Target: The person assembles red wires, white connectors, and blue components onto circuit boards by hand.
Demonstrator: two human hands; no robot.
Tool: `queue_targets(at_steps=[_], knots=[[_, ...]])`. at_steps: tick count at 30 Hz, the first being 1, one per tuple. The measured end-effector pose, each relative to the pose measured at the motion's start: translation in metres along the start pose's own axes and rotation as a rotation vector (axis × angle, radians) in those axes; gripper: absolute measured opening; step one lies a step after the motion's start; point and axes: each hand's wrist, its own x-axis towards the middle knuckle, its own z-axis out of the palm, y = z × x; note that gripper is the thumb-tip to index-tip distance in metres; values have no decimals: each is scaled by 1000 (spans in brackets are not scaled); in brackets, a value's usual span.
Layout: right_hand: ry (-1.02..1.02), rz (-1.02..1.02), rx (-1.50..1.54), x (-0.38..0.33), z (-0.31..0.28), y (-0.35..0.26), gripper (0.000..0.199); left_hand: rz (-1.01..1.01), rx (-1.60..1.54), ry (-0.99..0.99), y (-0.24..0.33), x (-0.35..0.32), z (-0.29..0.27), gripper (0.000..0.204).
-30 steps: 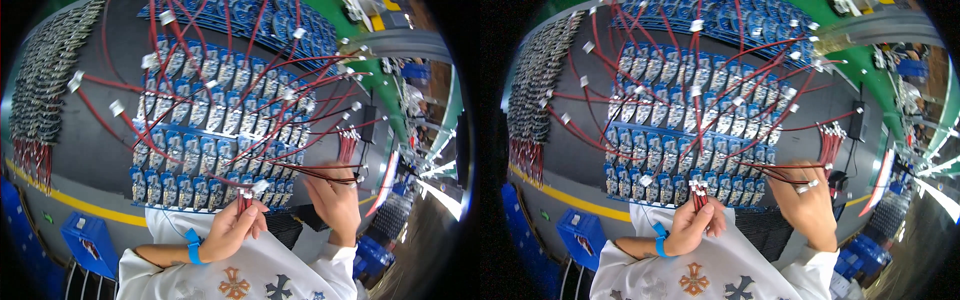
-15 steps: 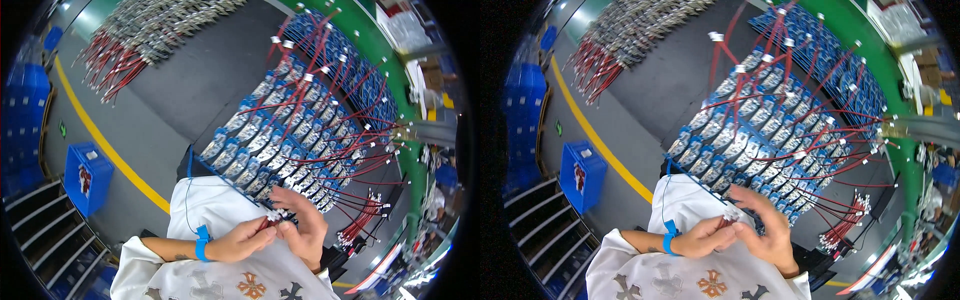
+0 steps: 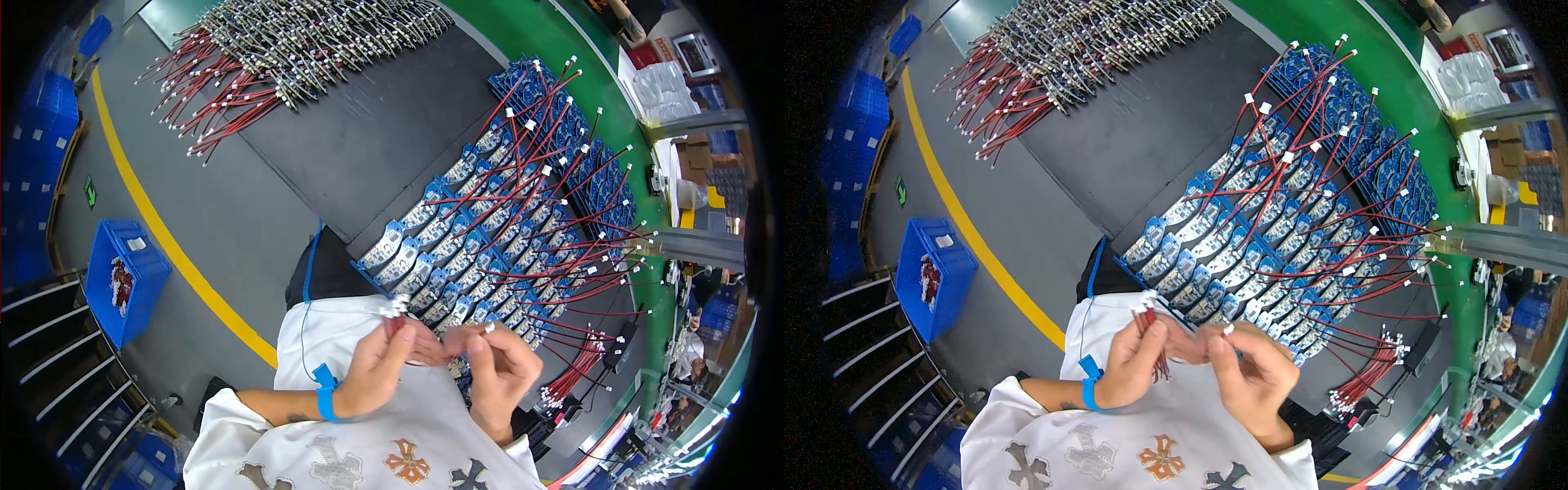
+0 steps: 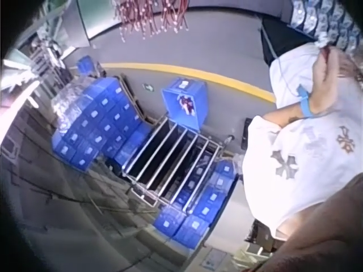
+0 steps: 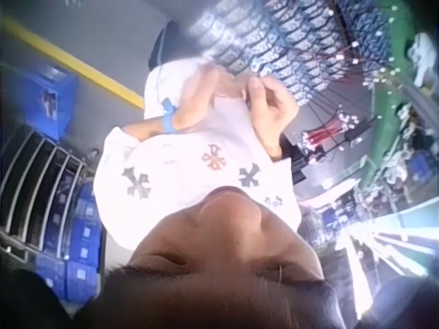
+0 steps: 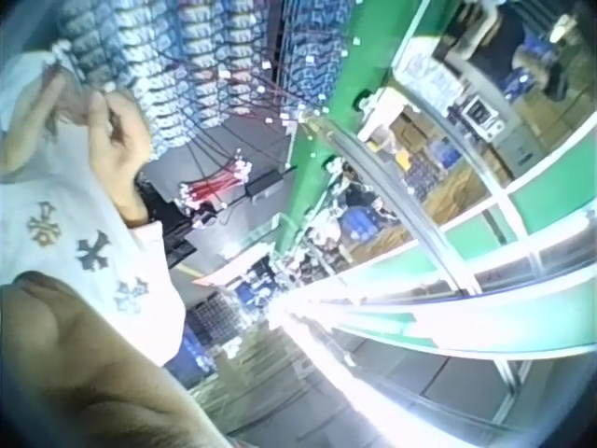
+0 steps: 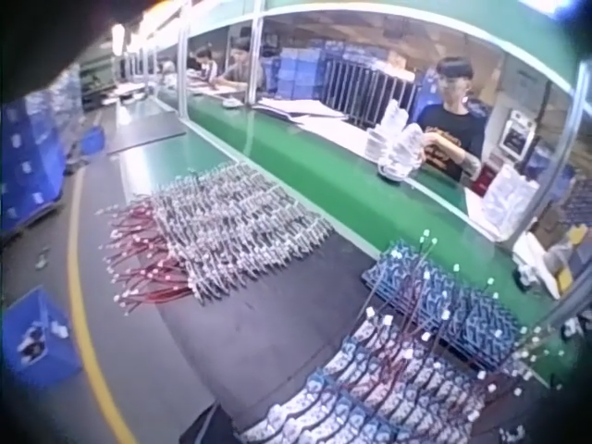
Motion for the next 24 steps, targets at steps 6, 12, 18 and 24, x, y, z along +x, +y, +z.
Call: queue_targets(at_steps=[6,12,18,24], knots=[[-455,-241,-650,15,4,-30,20,-49,117,19,25,-1,-15,27],[-456,-336,-778,28,29,-28,26,-22,201,156,35,3,-27,15],[-419,-406,-855,73,58,-17,17,-49,175,201,34,9,-44,19],[-568,-461,-1053,89,71,-10,12,-80,148,222,31,13,-48,19]])
